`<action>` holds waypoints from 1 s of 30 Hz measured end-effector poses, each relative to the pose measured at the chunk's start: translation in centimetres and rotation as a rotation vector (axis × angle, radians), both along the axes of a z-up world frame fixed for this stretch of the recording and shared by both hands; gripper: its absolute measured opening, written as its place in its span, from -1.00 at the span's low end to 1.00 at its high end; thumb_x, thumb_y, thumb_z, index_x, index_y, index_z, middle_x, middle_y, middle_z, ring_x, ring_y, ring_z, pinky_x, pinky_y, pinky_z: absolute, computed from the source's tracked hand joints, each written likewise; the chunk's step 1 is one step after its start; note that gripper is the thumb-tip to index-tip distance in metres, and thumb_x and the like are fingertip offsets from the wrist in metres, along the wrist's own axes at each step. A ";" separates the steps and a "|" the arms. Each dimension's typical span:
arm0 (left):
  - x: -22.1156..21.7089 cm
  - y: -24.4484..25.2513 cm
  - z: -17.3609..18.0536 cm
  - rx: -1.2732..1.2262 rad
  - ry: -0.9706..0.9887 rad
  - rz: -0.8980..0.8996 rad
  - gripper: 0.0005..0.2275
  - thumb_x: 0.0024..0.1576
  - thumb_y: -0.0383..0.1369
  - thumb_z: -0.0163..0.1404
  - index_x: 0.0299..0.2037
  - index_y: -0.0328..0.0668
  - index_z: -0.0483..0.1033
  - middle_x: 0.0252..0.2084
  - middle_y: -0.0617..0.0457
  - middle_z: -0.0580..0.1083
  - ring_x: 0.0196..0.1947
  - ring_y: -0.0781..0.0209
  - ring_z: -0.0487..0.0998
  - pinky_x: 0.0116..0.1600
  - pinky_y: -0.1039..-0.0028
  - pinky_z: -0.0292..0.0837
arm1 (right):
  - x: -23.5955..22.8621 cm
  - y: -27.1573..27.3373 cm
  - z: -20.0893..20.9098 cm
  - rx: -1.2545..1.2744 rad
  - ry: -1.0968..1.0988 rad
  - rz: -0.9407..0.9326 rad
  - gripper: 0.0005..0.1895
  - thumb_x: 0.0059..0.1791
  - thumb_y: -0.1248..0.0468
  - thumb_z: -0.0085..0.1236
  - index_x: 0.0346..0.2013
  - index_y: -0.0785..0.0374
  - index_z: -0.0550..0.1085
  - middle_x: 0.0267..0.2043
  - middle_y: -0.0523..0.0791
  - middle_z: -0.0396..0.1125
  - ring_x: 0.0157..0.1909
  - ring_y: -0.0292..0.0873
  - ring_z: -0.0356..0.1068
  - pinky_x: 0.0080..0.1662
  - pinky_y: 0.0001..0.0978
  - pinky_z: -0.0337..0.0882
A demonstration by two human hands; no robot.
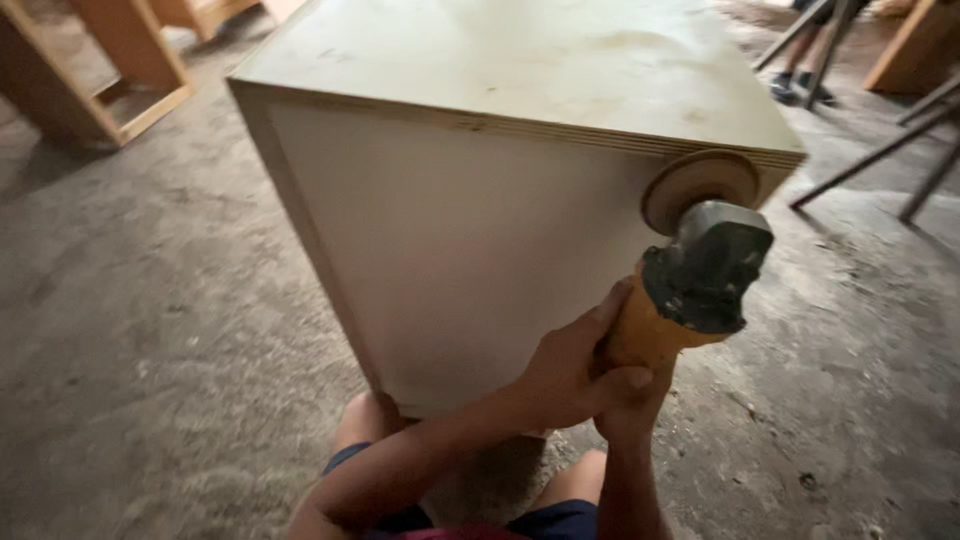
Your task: The person uses a handheld angle grinder with a sanding disc to smooth the edges and flat surfaces of a wooden cabinet. They move around the furniture piece, sanding different sections and occasionally adjusting the power cable.
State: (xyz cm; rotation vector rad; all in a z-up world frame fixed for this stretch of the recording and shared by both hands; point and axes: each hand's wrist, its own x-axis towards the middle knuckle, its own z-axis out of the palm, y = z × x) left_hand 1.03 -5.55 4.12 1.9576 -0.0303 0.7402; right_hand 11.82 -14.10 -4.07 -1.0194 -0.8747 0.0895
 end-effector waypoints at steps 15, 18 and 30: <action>-10.4 8.0 0.0 -0.154 -0.148 -0.008 -0.17 0.24 -0.11 0.08 0.58 -0.50 -0.06 0.39 -0.43 0.36 0.44 -0.14 0.42 0.46 0.29 0.32 | -9.7 8.4 2.4 -0.035 -0.083 0.102 -0.26 0.09 0.26 0.10 0.47 0.38 0.00 0.44 0.07 0.07 0.45 0.07 0.18 0.35 -0.07 0.34; -12.4 10.6 -0.4 -0.103 -0.161 0.048 -0.13 0.19 -0.18 0.14 0.55 -0.56 -0.10 0.40 -0.46 0.30 0.43 -0.09 0.36 0.42 0.29 0.31 | -12.2 10.9 2.2 0.000 -0.070 0.180 -0.25 0.10 0.25 0.15 0.46 0.37 -0.01 0.41 0.07 0.08 0.44 0.07 0.21 0.36 -0.07 0.39; -20.8 17.4 -1.2 -0.239 -0.356 -0.007 -0.18 0.18 -0.34 0.16 0.54 -0.56 -0.09 0.31 -0.37 0.42 0.37 0.02 0.43 0.38 0.34 0.36 | -20.5 17.1 4.2 -0.184 -0.378 -0.029 -0.27 -0.11 0.25 0.37 0.27 0.32 0.25 0.15 0.02 0.37 0.12 -0.04 0.51 0.06 -0.24 0.60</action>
